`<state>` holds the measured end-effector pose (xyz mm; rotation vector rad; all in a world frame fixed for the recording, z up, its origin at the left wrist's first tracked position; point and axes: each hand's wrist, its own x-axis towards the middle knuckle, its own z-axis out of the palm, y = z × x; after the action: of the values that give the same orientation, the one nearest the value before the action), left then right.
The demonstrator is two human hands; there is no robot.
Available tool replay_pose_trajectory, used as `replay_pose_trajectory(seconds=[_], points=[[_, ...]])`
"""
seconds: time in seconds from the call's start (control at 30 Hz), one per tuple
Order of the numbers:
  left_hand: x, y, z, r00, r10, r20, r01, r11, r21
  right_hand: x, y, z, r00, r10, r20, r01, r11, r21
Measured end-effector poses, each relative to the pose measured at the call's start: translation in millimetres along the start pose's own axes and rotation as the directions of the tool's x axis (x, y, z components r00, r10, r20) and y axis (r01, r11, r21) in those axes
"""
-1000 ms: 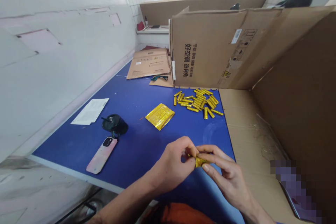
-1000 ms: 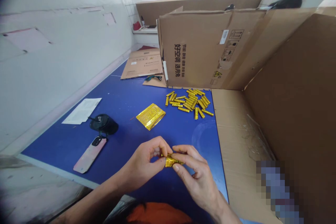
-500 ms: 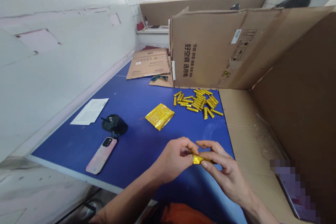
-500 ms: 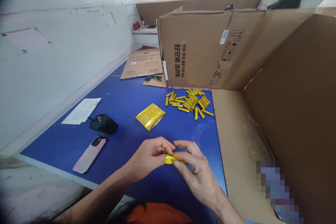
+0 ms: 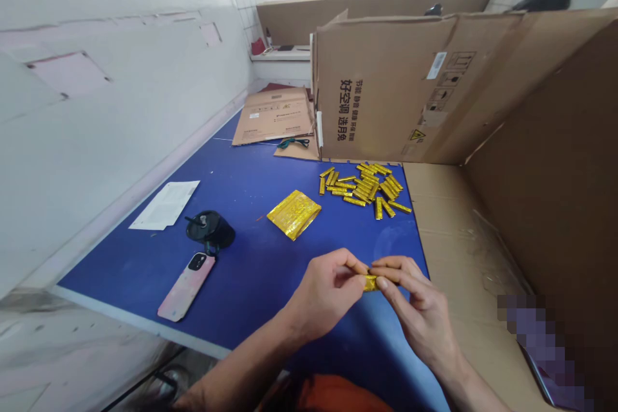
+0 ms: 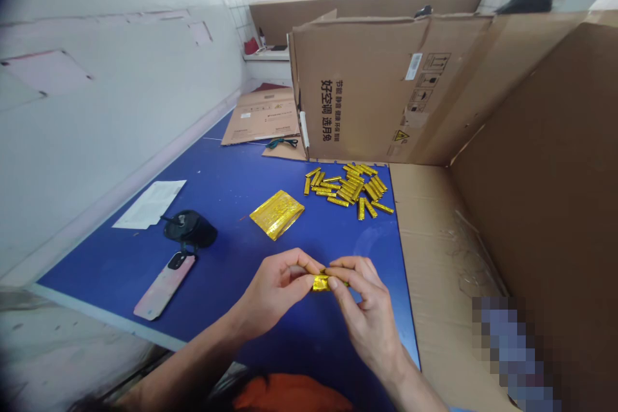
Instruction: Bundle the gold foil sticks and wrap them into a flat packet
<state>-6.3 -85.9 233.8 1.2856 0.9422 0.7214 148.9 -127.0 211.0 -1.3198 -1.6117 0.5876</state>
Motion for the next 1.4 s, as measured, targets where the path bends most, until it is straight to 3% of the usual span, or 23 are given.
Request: replay_pose_trajectory(seconds=[0.2, 0.37, 0.5, 0.57, 0.83, 1.1, 1.27, 1.4], points=[[15.2, -8.1, 0.3, 0.996, 0.023, -0.082, -0.023, 1.0, 0.003, 14.2, 8.9, 4.2, 1.0, 0.0, -0.018, -0.001, 1.0, -0.024], [20.4, -10.0, 0.0, 0.987, 0.094, -0.128, -0.091, 0.995, 0.03, 23.2, 15.4, 3.9, 0.993, 0.098, -0.062, -0.097, 0.995, 0.021], [19.3, -10.2, 0.0, 0.98, 0.142, -0.14, -0.143, 0.99, 0.004, 27.7, 15.5, -3.0, 0.985, 0.144, 0.092, -0.151, 0.985, 0.077], [19.2, -10.9, 0.0, 0.979, 0.14, -0.147, -0.144, 0.989, -0.021, 28.4, 14.7, -5.7, 0.985, 0.129, 0.112, -0.141, 0.985, 0.104], [21.5, -12.3, 1.9, 0.989, 0.038, -0.143, -0.056, 0.991, -0.124, 23.1, 6.3, -5.8, 0.999, 0.016, -0.033, -0.014, 0.998, 0.069], [19.7, -11.4, 14.3, 0.976, -0.043, -0.214, -0.02, 0.96, -0.281, 17.8, 3.4, -1.4, 0.993, 0.005, -0.121, 0.002, 0.999, 0.053], [15.7, -13.1, 20.4, 0.96, 0.057, -0.272, -0.144, 0.94, -0.309, 15.1, 1.2, 0.8, 0.973, -0.014, -0.23, 0.025, 0.999, 0.046], [13.0, -17.9, 22.0, 0.945, 0.122, -0.305, -0.199, 0.951, -0.238, 13.5, -1.4, 0.6, 0.973, -0.022, -0.231, 0.033, 0.999, 0.042]])
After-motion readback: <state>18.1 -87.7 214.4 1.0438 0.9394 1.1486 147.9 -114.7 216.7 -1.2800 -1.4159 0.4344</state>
